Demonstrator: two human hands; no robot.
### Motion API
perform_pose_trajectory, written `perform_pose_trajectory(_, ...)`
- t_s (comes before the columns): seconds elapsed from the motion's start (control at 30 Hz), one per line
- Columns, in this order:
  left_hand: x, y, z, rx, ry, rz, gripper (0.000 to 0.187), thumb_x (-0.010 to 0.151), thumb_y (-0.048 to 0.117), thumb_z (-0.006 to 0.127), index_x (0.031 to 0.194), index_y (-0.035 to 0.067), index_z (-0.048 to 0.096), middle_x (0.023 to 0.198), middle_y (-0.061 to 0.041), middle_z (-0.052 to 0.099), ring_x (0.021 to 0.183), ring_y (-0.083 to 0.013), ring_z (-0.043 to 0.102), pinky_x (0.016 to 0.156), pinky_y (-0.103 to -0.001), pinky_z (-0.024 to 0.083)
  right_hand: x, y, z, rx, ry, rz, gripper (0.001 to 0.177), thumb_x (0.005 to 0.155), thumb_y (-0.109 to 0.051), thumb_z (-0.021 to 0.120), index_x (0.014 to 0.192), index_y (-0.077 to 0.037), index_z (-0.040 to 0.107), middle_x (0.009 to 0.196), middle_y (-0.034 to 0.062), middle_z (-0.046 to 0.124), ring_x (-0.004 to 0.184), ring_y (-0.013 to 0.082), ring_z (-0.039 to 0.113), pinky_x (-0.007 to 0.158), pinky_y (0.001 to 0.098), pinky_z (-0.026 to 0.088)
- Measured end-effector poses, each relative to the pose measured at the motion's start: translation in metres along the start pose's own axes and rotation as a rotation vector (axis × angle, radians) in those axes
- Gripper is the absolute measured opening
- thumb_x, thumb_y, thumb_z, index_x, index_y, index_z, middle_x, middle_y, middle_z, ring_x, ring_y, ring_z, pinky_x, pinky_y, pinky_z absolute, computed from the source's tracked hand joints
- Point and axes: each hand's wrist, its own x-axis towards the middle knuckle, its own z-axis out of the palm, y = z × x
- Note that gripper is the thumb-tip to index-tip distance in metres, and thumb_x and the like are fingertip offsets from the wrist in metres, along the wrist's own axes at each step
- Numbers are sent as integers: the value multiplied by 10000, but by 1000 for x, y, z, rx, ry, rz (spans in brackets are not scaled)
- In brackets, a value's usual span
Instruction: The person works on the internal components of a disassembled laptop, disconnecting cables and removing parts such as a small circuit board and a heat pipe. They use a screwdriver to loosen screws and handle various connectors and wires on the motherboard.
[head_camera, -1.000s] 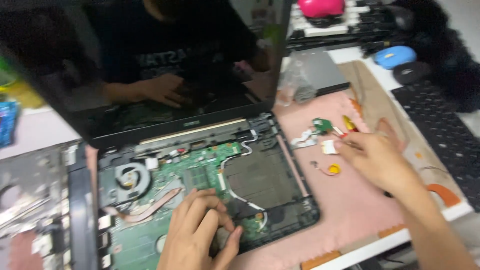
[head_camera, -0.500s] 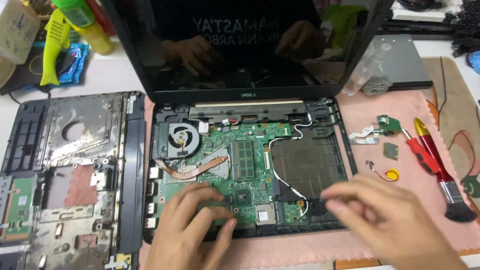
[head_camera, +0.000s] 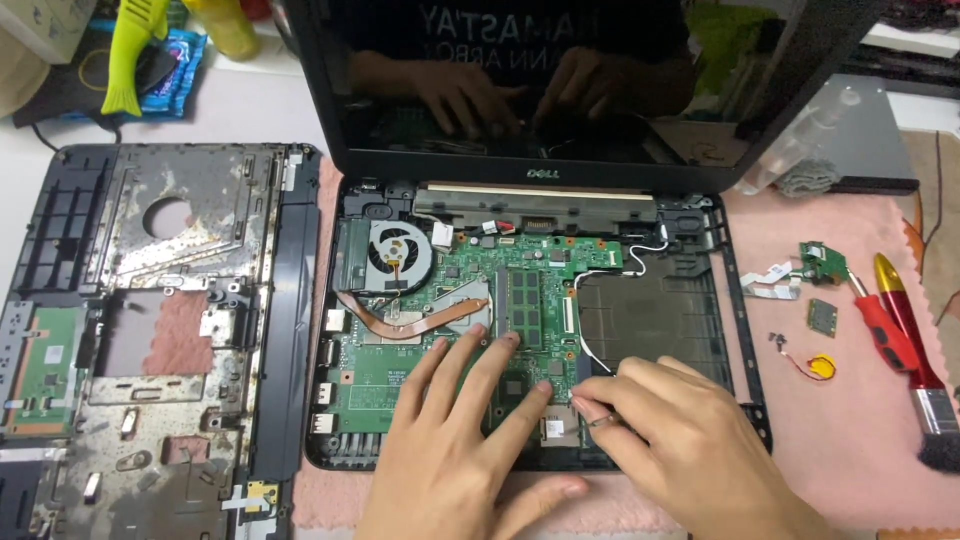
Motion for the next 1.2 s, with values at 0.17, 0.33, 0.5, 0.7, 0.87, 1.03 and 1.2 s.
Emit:
perform_pose_trajectory(0.17, -4, -4, 0, 36, -43, -36, 668, 1121, 716, 545, 1483, 206, 779, 1712, -269, 533, 1613, -518, 458, 1253, -696, 381, 3, -8, -4, -57, 23, -53, 86, 1074, -144, 718, 1067, -105, 794, 826, 17, 639, 680, 230, 569, 709, 379, 522)
perform_pose_trajectory(0.33, -4, -5, 0, 9, -77, -49, 651, 1131, 701, 542, 1496, 211, 766, 1723, -268, 518, 1632, -517, 432, 1255, -700, 370, 2, -9, 0, -58, -32, 131, 102, 1052, -214, 729, 1044, -185, 826, 812, -47, 714, 672, 210, 612, 719, 377, 525)
perform_pose_trajectory(0.5, -3, -5, -2, 16, -38, -32, 631, 1109, 682, 614, 1464, 190, 787, 1694, -290, 539, 1597, -528, 477, 1267, -672, 373, -1, -11, 1, -61, 26, 66, 116, 1069, -176, 714, 1059, -118, 814, 867, 0, 762, 744, 216, 687, 740, 377, 565)
perform_pose_trajectory(0.7, -2, -4, -4, -13, -45, -44, 600, 1082, 636, 686, 1445, 172, 801, 1689, -282, 537, 1583, -529, 479, 1247, -688, 377, -1, -26, 0, 52, 55, 303, 39, 973, -154, 793, 986, -171, 826, 796, -52, 759, 693, 119, 690, 664, 288, 561)
perform_pose_trajectory(0.87, 0, -4, -7, -33, -72, -63, 605, 1086, 653, 662, 1426, 179, 824, 1687, -282, 543, 1588, -520, 462, 1231, -695, 370, -7, -18, -7, 28, 79, 404, 103, 999, -195, 799, 1042, -160, 886, 709, -27, 616, 611, 124, 511, 593, 312, 449)
perform_pose_trajectory(1.03, -1, -5, -3, -8, -65, -50, 638, 1093, 677, 634, 1465, 188, 808, 1692, -268, 531, 1585, -520, 458, 1225, -698, 365, -5, -11, -20, 11, 59, 485, 148, 998, -237, 824, 1091, -173, 920, 690, -24, 609, 624, 118, 537, 617, 308, 491)
perform_pose_trajectory(1.2, 1, -9, -5, -10, -35, -14, 639, 1110, 671, 618, 1325, 105, 819, 1626, -284, 602, 1547, -535, 504, 1217, -704, 397, 12, -8, -45, 120, -56, 687, 333, 966, -349, 875, 1289, -297, 935, 748, -30, 620, 684, 130, 570, 684, 289, 492)
